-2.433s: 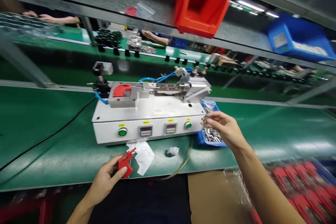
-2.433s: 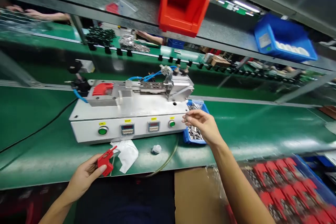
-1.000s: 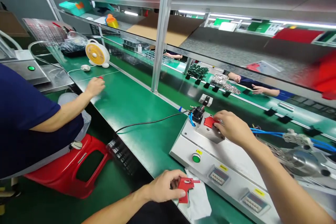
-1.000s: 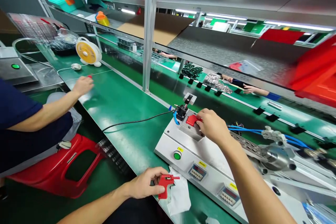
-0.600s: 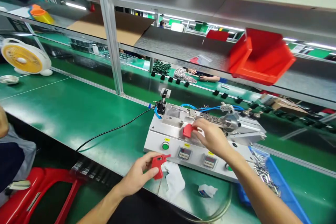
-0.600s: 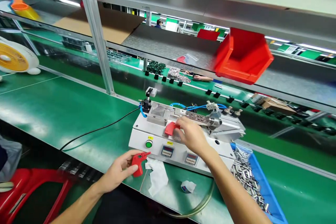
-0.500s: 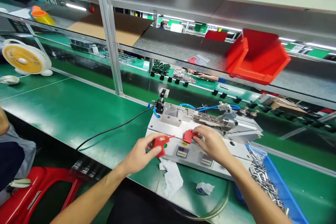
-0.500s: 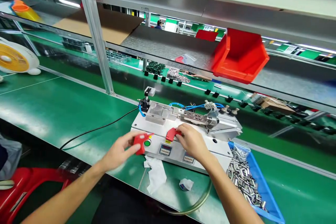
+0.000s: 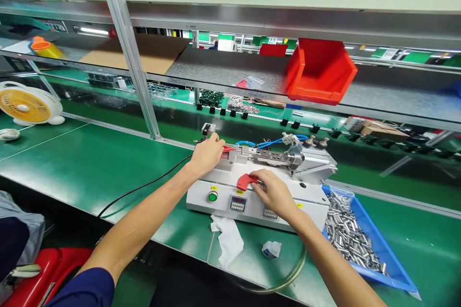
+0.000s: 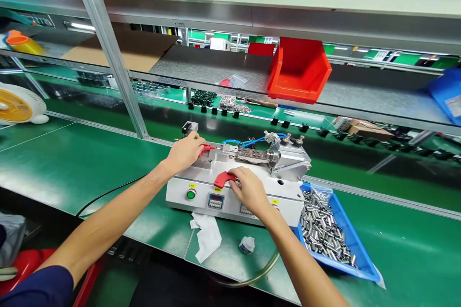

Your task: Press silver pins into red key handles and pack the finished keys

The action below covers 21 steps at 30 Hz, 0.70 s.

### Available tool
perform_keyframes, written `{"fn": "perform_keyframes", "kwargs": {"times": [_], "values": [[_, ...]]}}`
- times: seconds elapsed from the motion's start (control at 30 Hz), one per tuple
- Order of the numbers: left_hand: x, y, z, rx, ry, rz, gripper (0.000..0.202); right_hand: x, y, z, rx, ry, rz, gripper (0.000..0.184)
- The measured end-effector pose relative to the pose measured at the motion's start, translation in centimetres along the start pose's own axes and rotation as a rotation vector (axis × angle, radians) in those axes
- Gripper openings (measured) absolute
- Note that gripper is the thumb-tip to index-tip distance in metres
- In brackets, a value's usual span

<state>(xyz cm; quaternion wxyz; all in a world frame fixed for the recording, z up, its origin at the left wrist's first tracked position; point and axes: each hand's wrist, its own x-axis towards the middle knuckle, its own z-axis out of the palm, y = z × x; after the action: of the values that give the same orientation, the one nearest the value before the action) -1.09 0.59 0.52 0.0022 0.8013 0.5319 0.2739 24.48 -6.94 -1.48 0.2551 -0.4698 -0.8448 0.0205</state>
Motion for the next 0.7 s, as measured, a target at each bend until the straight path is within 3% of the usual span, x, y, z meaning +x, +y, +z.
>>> {"fn": "perform_keyframes", "kwargs": {"times": [0.27, 0.43, 0.6, 0.7], "values": [[-2.1, -0.1, 1.7, 0.014, 0.138, 0.130, 0.028, -0.1, 0.3, 0.8, 0.070, 0.067, -0.017, 0.020], [-4.0, -1.2, 3.0, -0.050, 0.207, 0.191, 0.032, -1.3, -0.2, -0.7, 0.213, 0.127, 0.001, 0.025], [-5.5, -1.7, 2.6, -0.101, 0.263, 0.274, 0.035, -6.6, -0.8, -1.6, 0.187, 0.538, 0.327, 0.017], [-8.8, -1.0, 2.7, -0.094, 0.359, 0.318, 0.025, -10.3, -0.5, -0.3, 0.003, 0.657, 0.444, 0.017]]}}
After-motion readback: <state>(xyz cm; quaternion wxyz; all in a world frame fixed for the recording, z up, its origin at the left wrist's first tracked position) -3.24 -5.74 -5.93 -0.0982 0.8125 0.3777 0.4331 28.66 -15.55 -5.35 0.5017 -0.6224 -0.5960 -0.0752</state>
